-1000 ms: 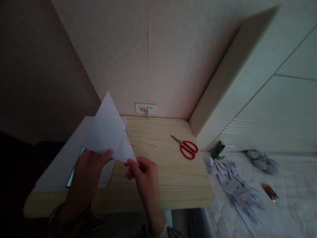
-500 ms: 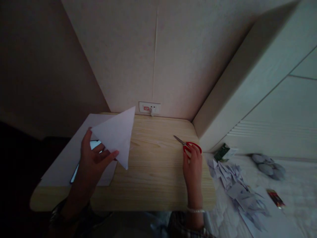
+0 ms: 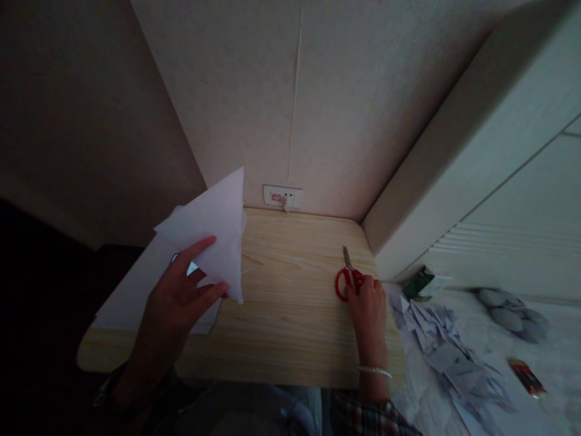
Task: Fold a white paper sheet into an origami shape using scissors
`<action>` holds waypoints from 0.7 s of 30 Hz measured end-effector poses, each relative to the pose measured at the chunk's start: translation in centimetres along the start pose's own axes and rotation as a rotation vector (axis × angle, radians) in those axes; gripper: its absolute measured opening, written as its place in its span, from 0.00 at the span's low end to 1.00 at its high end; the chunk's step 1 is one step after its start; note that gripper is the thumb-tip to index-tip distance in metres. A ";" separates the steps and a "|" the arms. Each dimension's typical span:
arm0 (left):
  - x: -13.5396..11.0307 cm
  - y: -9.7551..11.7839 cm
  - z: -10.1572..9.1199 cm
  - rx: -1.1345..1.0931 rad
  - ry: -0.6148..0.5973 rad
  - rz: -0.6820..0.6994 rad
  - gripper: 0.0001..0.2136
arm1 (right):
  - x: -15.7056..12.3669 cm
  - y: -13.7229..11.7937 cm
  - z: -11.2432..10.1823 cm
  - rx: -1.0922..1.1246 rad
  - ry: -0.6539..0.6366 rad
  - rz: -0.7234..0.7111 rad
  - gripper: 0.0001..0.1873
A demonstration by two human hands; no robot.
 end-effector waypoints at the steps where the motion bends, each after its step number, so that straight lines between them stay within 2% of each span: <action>1: 0.0 0.0 0.0 -0.004 -0.002 0.006 0.30 | -0.1 -0.2 0.0 0.018 -0.015 0.020 0.10; 7: 0.2 0.2 0.2 -0.023 0.032 0.029 0.32 | -2.0 -2.2 -0.4 0.277 -0.144 0.100 0.12; 8: 0.2 0.3 0.2 -0.019 0.036 0.037 0.32 | -2.6 -3.0 -0.5 0.384 -0.198 0.095 0.12; 10: 0.2 0.4 0.3 -0.008 0.044 0.057 0.32 | -4.1 -4.9 -0.7 0.856 -0.365 0.152 0.16; 12: 0.2 0.6 0.3 -0.005 0.049 0.087 0.33 | -5.8 -7.2 -0.9 1.089 -0.434 0.177 0.17; 16: 0.2 1.0 0.3 -0.021 0.061 0.129 0.34 | -8.7 -11.4 -1.0 1.223 -0.545 0.172 0.14; 20: 0.3 1.4 0.5 -0.076 0.066 0.134 0.34 | -10.6 -13.2 -0.6 1.338 -0.742 0.149 0.24; 21: 0.4 1.5 0.6 -0.085 0.071 0.138 0.34 | -10.9 -13.4 -0.5 1.329 -0.741 0.119 0.25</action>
Point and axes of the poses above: each hand's wrist, its own x-axis towards the middle knuckle, its own z-axis out of the palm, y = z × x, the point moved 1 cm from there along x, towards the middle knuckle, and after that the axes turned 1 degree about z, right-handed, at the moved point
